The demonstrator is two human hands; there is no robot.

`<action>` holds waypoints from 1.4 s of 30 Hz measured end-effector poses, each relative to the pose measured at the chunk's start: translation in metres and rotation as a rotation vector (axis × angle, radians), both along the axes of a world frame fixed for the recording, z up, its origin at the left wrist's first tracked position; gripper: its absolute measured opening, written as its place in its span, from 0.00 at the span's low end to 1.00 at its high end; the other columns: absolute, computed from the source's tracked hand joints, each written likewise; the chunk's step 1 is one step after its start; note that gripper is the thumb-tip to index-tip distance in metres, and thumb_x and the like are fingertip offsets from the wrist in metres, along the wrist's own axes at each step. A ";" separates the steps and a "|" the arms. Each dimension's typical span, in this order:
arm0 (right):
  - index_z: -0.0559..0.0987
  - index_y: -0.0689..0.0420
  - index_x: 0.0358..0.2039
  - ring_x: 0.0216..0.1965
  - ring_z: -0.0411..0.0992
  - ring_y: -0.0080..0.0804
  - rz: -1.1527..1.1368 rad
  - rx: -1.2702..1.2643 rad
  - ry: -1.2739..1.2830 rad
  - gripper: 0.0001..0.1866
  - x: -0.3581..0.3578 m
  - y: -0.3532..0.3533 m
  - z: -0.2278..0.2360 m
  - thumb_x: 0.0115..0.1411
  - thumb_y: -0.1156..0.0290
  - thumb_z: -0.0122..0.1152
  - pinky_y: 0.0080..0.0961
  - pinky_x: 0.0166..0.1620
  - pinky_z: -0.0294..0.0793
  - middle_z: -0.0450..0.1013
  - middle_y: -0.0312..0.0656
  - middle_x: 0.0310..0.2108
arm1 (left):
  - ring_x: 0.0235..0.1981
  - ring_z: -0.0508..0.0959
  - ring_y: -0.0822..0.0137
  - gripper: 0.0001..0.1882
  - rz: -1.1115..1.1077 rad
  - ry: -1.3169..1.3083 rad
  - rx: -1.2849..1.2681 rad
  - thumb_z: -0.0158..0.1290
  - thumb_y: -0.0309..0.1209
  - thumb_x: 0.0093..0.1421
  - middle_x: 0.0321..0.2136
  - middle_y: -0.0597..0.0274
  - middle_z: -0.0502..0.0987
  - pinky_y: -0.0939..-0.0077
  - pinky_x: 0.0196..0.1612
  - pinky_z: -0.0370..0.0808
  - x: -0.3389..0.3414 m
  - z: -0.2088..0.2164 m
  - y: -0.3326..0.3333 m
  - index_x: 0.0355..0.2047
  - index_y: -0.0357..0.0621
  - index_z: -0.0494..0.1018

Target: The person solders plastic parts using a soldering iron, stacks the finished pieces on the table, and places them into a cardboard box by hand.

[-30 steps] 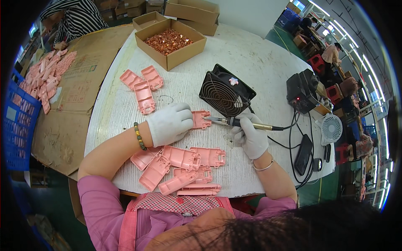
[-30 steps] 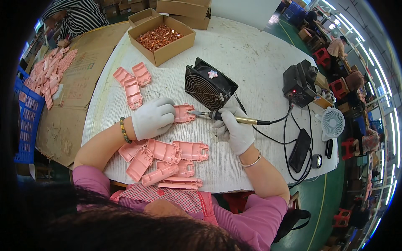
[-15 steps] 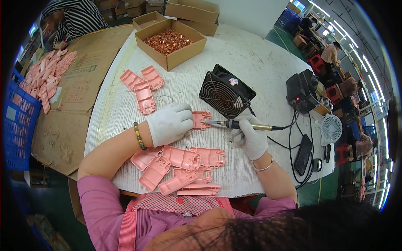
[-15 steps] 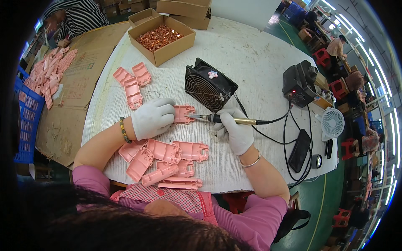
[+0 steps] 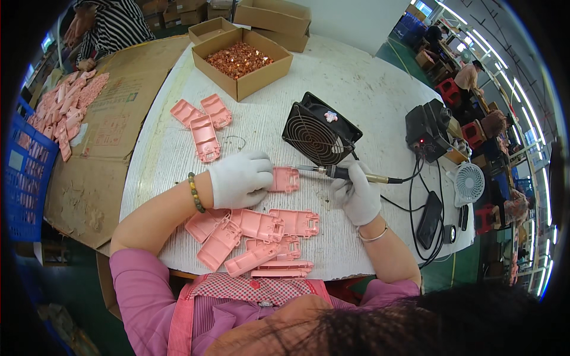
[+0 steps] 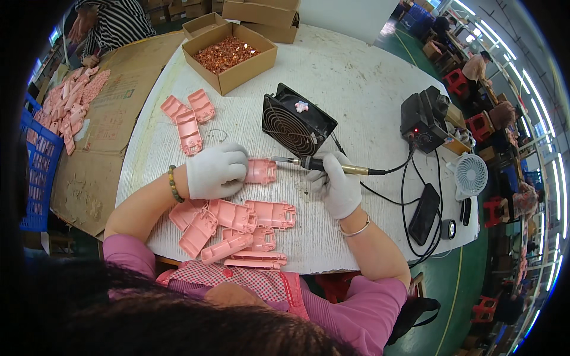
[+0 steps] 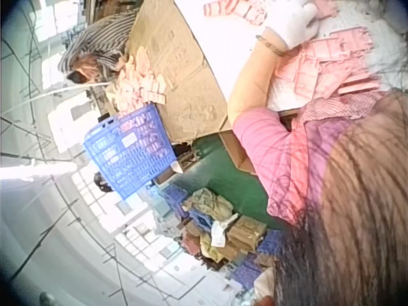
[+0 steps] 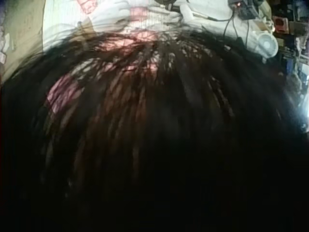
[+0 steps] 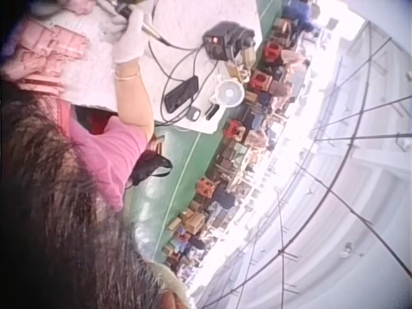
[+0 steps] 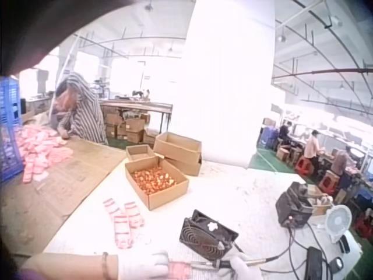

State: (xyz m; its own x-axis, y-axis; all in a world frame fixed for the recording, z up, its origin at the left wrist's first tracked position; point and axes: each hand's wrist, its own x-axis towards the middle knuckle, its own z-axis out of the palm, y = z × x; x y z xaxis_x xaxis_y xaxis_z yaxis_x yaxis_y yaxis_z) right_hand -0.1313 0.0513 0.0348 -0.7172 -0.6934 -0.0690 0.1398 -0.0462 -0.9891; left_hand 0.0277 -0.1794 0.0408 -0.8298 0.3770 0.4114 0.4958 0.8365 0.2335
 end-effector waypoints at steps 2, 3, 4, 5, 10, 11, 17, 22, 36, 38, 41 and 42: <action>0.71 0.62 0.35 0.16 0.64 0.16 0.012 0.000 0.125 0.13 -0.001 0.001 -0.002 0.63 0.66 0.44 0.11 0.20 0.64 0.71 0.39 0.20 | 0.35 0.71 0.59 0.04 -0.039 -0.073 0.102 0.52 0.29 0.47 0.28 0.60 0.70 0.68 0.37 0.70 0.000 0.002 -0.003 0.23 0.44 0.69; 0.71 0.62 0.35 0.16 0.64 0.16 0.010 0.080 0.428 0.13 0.000 0.001 -0.001 0.63 0.65 0.43 0.11 0.20 0.64 0.71 0.39 0.20 | 0.34 0.71 0.58 0.04 -0.077 -0.149 0.207 0.52 0.29 0.47 0.27 0.59 0.70 0.68 0.37 0.70 0.000 0.002 -0.006 0.23 0.44 0.69; 0.71 0.62 0.35 0.16 0.64 0.16 0.007 0.160 0.731 0.13 0.000 0.001 0.000 0.63 0.65 0.42 0.11 0.20 0.64 0.70 0.38 0.20 | 0.33 0.71 0.57 0.03 0.007 -0.124 0.210 0.51 0.28 0.48 0.27 0.59 0.70 0.67 0.37 0.69 -0.001 0.004 -0.009 0.24 0.44 0.70; 0.71 0.62 0.35 0.16 0.64 0.16 0.010 0.157 0.730 0.13 0.000 0.002 -0.001 0.63 0.65 0.42 0.11 0.20 0.64 0.70 0.38 0.20 | 0.32 0.71 0.57 0.03 0.093 -0.099 0.213 0.51 0.28 0.48 0.27 0.59 0.70 0.67 0.36 0.69 -0.001 0.006 -0.013 0.24 0.44 0.70; 0.72 0.62 0.35 0.17 0.64 0.16 0.004 -0.007 0.048 0.13 0.000 0.001 0.001 0.63 0.65 0.43 0.11 0.20 0.64 0.70 0.40 0.21 | 0.43 0.69 0.61 0.07 0.636 -0.013 -0.278 0.50 0.27 0.48 0.33 0.63 0.71 0.63 0.46 0.63 0.008 0.016 -0.036 0.29 0.50 0.74; 0.72 0.62 0.35 0.17 0.64 0.16 0.004 -0.009 0.049 0.13 0.001 0.001 0.003 0.63 0.65 0.43 0.11 0.20 0.64 0.70 0.40 0.21 | 0.45 0.68 0.60 0.07 0.745 -0.031 -0.358 0.50 0.27 0.48 0.35 0.63 0.71 0.63 0.47 0.63 0.009 0.013 -0.042 0.29 0.50 0.74; 0.71 0.65 0.34 0.22 0.67 0.18 -0.015 -0.053 -0.149 0.11 0.002 0.002 0.008 0.48 0.87 0.53 0.12 0.23 0.65 0.67 0.40 0.29 | 0.46 0.67 0.60 0.08 0.877 -0.045 -0.490 0.51 0.29 0.49 0.36 0.62 0.71 0.63 0.48 0.62 0.009 0.017 -0.054 0.31 0.50 0.75; 0.71 0.62 0.34 0.16 0.63 0.15 0.020 -0.015 0.023 0.14 0.002 -0.001 0.007 0.64 0.64 0.42 0.09 0.20 0.63 0.70 0.38 0.19 | 0.43 0.68 0.62 0.05 0.833 -0.061 -0.365 0.50 0.29 0.49 0.32 0.64 0.71 0.66 0.43 0.63 0.008 0.013 -0.052 0.28 0.50 0.74; 0.71 0.63 0.36 0.17 0.64 0.17 0.044 -0.003 0.036 0.13 0.003 0.002 0.007 0.64 0.65 0.44 0.11 0.21 0.65 0.71 0.41 0.21 | 0.35 0.74 0.56 0.07 0.762 -0.102 -0.121 0.47 0.26 0.52 0.30 0.56 0.71 0.64 0.36 0.71 0.002 0.004 -0.032 0.32 0.46 0.71; 0.71 0.63 0.36 0.17 0.64 0.18 0.048 -0.034 -0.141 0.13 0.004 0.001 0.009 0.64 0.65 0.44 0.12 0.21 0.65 0.71 0.41 0.21 | 0.31 0.74 0.52 0.08 0.649 -0.086 0.027 0.46 0.26 0.54 0.30 0.53 0.71 0.62 0.34 0.72 0.002 -0.001 -0.024 0.35 0.47 0.70; 0.71 0.63 0.37 0.17 0.65 0.19 0.062 -0.032 -0.119 0.13 0.006 0.002 0.009 0.63 0.65 0.45 0.13 0.21 0.66 0.72 0.42 0.22 | 0.30 0.73 0.52 0.07 0.553 -0.091 0.197 0.47 0.26 0.54 0.29 0.54 0.71 0.63 0.32 0.71 0.000 -0.004 -0.012 0.35 0.46 0.70; 0.71 0.63 0.37 0.17 0.66 0.19 0.065 -0.029 -0.111 0.13 0.006 0.002 0.010 0.63 0.65 0.45 0.13 0.21 0.66 0.72 0.42 0.23 | 0.31 0.73 0.53 0.07 0.535 -0.105 0.216 0.47 0.25 0.54 0.29 0.54 0.71 0.63 0.33 0.71 0.000 -0.004 -0.008 0.35 0.46 0.70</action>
